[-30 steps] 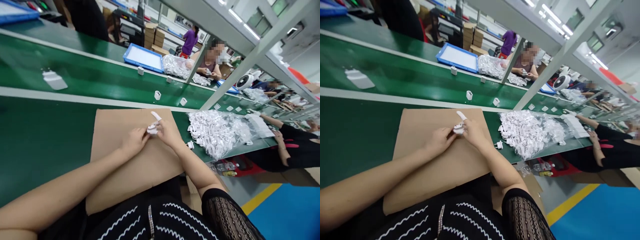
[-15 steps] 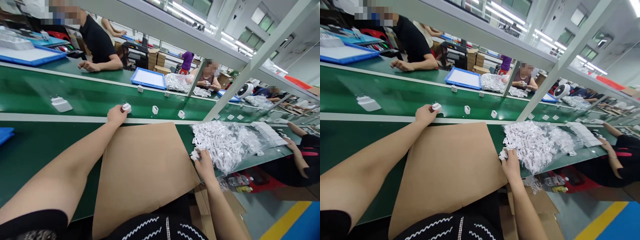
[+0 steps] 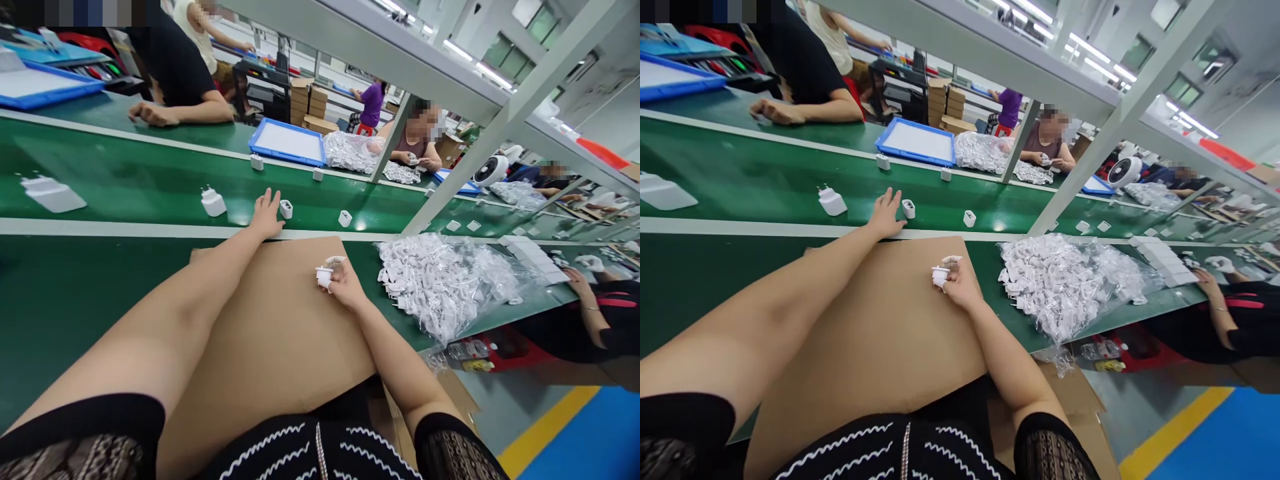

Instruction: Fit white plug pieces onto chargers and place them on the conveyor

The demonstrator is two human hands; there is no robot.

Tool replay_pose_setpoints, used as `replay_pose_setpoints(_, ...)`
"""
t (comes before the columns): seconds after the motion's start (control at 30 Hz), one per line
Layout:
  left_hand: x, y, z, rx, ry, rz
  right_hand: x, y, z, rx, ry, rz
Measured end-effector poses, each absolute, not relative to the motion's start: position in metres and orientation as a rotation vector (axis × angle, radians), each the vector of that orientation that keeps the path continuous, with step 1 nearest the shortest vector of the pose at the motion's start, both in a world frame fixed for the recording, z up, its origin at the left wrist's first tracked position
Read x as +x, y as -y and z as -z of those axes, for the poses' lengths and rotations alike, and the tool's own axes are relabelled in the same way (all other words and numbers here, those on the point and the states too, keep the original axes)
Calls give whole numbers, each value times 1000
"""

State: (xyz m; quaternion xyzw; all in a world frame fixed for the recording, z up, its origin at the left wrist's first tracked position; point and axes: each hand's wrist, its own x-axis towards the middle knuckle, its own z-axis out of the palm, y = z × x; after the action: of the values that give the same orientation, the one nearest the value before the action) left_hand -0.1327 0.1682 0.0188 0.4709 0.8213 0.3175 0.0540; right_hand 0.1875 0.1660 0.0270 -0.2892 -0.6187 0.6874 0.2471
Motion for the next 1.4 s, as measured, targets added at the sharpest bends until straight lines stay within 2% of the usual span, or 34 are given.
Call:
replay_pose_setpoints(0.13,-139,-183,-14,1377,-2412,-932,195,-167,-23,-773,1673,-1890)
replay_pose_setpoints(0.5,-118,-186,-29,1018,-2600,-1033,193,-163,-19,-708,1610,-1924)
replay_pose_setpoints(0.63,-85,-154,-31,1183,-2477,-1155,200,-164,-23,-721,1636,-1882)
replay_pose_setpoints(0.83,-8,-53,-15,1376,-2073,-1248,206,-160,-37,-741,1546,-1755)
replay_pose_setpoints(0.97,30,-10,-11,1358,-2112,-1217,205,-152,-43,-671,1603,-1824)
replay_pose_setpoints(1.1,41,-2,-11,1372,-2244,-1326,202,-148,-41,-643,1649,-1782)
replay_pose_setpoints(1.3,24,-7,-10,1610,-1894,-1260,203,-151,-38,-715,1731,-1757)
replay_pose_setpoints(1.4,28,-9,-10,1519,-2027,-1271,203,-150,-37,-693,1754,-1783)
